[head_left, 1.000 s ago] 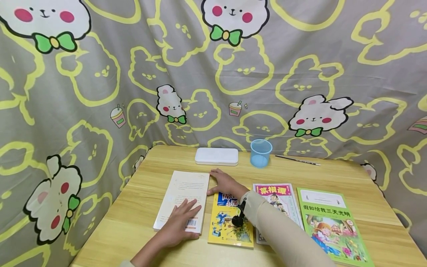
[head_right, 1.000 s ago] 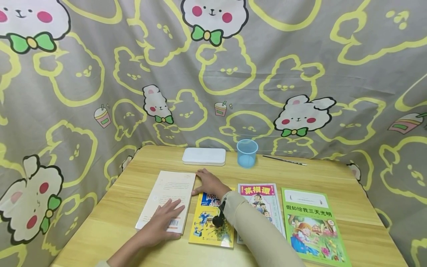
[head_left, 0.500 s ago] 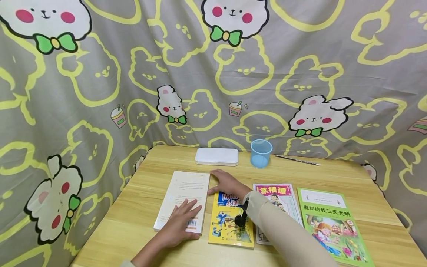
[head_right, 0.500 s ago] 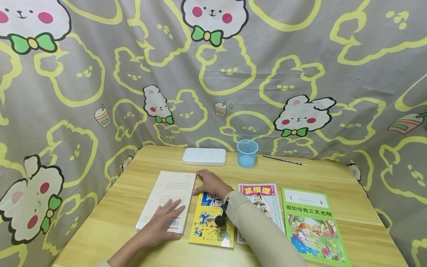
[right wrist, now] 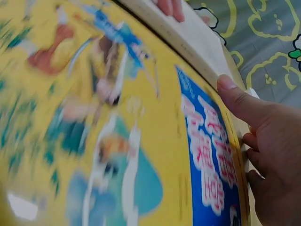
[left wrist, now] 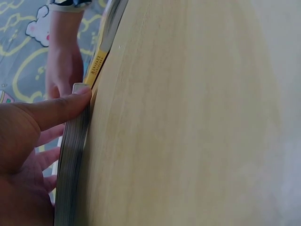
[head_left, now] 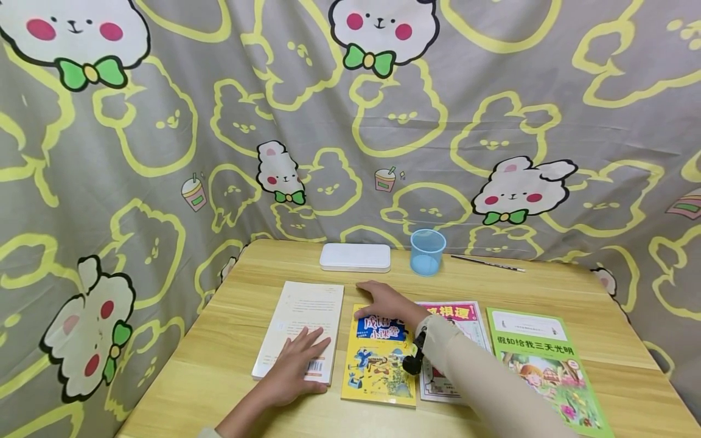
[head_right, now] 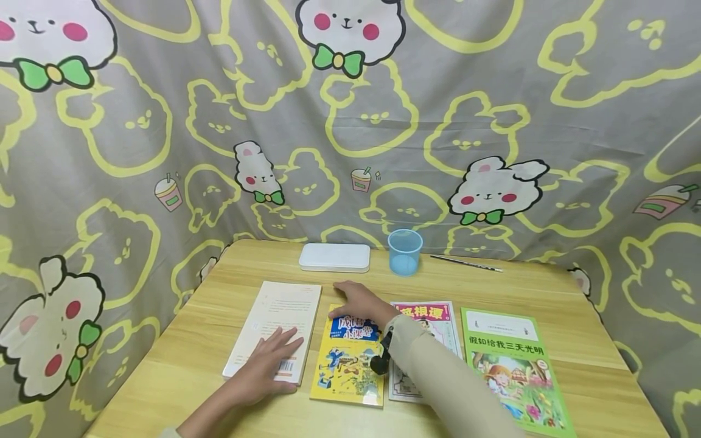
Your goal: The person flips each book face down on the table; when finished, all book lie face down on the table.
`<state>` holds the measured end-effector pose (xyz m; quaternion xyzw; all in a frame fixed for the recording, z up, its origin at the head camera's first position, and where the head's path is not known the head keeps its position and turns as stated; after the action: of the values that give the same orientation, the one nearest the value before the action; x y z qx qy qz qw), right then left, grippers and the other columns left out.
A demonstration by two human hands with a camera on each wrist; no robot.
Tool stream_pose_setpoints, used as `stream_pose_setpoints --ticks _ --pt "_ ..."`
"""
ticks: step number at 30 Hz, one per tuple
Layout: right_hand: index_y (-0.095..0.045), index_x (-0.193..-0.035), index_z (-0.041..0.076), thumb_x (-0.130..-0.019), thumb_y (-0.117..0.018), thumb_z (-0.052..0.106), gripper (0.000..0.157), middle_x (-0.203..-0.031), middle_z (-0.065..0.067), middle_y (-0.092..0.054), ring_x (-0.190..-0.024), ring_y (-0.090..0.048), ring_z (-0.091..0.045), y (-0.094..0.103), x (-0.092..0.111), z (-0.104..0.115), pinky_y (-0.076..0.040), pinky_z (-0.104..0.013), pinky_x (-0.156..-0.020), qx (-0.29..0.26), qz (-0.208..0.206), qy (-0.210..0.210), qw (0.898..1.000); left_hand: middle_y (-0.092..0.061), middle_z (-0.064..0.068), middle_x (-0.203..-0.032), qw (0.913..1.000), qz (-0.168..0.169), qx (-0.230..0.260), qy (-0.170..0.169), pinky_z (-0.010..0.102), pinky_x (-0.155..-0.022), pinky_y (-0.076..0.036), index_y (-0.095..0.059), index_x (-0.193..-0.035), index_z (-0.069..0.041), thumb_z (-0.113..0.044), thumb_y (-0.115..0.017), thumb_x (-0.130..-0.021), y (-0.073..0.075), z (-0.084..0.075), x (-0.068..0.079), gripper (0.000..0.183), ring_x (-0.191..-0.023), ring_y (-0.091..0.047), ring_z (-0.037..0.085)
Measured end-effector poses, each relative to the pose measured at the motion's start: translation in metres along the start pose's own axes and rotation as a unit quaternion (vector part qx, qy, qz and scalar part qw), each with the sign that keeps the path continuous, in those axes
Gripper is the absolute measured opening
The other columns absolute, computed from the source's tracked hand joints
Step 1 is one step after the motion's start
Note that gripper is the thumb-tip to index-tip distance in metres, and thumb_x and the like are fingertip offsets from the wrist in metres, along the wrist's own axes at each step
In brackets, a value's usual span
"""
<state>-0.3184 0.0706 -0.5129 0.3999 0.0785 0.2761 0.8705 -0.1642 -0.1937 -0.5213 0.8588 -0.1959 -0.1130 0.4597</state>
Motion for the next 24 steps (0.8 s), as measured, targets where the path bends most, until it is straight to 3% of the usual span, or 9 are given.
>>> stream_pose_setpoints --ticks 10,24 --pt "-0.045 -0.157 0.011 -0.085 -0.082 0.05 0.089 -0.16 -0.01 -0.045 -0.15 -0.037 -0.032 0.013 0.023 -0.018 -0.035 -0.05 -0.121 0.001 -0.003 -0.014 1.0 -0.033 0.009 -0.167 1.0 -0.001 -0.002 0.003 0.073 -0.12 -0.008 -0.049 -0.155 -0.016 -0.041 -0.089 -0.076 0.0 -0.001 0.0 0.092 -0.157 -0.015 0.043" --pt "-0.046 -0.156 0.012 -0.084 -0.084 0.047 0.089 -0.161 -0.009 -0.044 -0.151 -0.035 -0.033 0.027 0.055 -0.033 -0.032 -0.052 -0.122 -0.015 -0.01 -0.034 0.999 -0.033 0.011 -0.167 1.0 -0.004 -0.002 0.002 0.073 -0.12 -0.008 -0.049 -0.155 -0.015 -0.041 -0.089 -0.075 0.002 -0.005 0.001 0.093 -0.156 -0.015 0.044"
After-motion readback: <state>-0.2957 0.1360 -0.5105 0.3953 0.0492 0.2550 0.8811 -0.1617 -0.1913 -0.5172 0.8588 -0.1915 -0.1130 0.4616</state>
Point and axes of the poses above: each hand's wrist, its own x-axis away from the middle knuckle, its own y-axis out of the back of the hand, z = x × y, the point moved 1 cm from there along -x, towards the middle knuckle
